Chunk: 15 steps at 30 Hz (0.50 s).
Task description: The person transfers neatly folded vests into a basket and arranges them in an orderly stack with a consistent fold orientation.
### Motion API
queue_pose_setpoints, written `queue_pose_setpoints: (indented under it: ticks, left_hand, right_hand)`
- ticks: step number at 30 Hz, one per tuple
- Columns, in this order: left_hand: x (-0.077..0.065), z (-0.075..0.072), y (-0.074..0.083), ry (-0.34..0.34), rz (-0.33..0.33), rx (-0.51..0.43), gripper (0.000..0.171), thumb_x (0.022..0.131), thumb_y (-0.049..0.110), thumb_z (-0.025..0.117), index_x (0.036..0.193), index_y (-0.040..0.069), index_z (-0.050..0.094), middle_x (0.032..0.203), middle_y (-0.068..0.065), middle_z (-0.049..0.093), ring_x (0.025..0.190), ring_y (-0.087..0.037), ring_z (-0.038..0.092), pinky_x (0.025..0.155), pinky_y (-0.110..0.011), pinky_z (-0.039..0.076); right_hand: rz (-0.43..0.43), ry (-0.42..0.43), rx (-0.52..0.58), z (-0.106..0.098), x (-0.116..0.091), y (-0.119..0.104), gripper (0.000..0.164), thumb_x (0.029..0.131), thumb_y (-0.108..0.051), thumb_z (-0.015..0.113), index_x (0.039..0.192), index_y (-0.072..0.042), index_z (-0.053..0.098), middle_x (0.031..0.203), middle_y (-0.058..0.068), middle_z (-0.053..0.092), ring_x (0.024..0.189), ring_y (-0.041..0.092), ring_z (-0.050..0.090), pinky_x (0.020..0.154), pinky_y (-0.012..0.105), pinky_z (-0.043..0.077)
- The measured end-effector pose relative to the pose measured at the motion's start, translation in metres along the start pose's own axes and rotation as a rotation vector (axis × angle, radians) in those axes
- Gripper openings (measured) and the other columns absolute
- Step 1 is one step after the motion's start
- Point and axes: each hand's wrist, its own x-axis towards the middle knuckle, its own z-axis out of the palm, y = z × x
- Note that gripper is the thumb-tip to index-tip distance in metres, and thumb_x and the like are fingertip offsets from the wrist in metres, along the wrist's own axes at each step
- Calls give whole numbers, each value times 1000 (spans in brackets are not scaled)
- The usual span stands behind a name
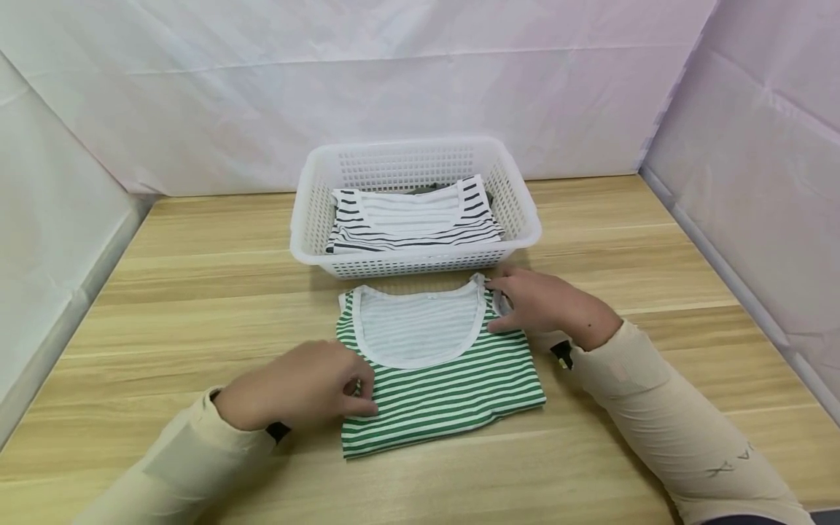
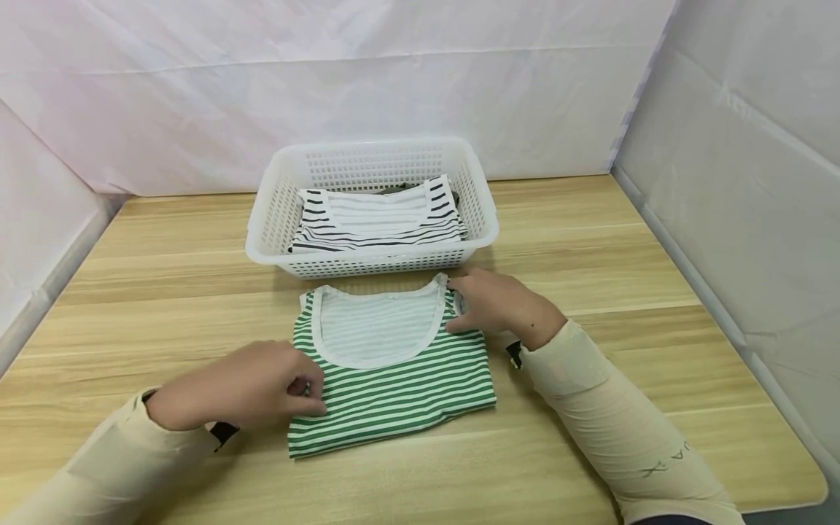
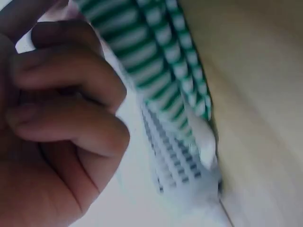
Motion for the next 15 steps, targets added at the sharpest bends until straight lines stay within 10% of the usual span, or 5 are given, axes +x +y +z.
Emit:
queue_pose_setpoints:
  ticks: [7, 15]
  left_hand:
    - [-2, -12, -27, 229, -277, 174, 43, 72, 58, 67, 98, 24, 60, 87, 7, 62, 65, -8, 55, 52, -30, 41]
    - [2, -8, -40, 138, -340, 184, 89, 65, 71, 63, 132, 14, 48, 117, -11, 59, 85, -22, 63, 61, -40, 48]
  right_hand:
    - [15, 4, -21, -3, -2, -1, 83, 69, -56, 71, 132, -8, 49, 131, 12, 51, 117, 28, 51, 89, 47, 45]
    - [21, 11, -57, 0, -3, -3, 83, 67, -58, 72, 131, -9, 50, 128, 12, 52, 114, 28, 52, 86, 47, 46]
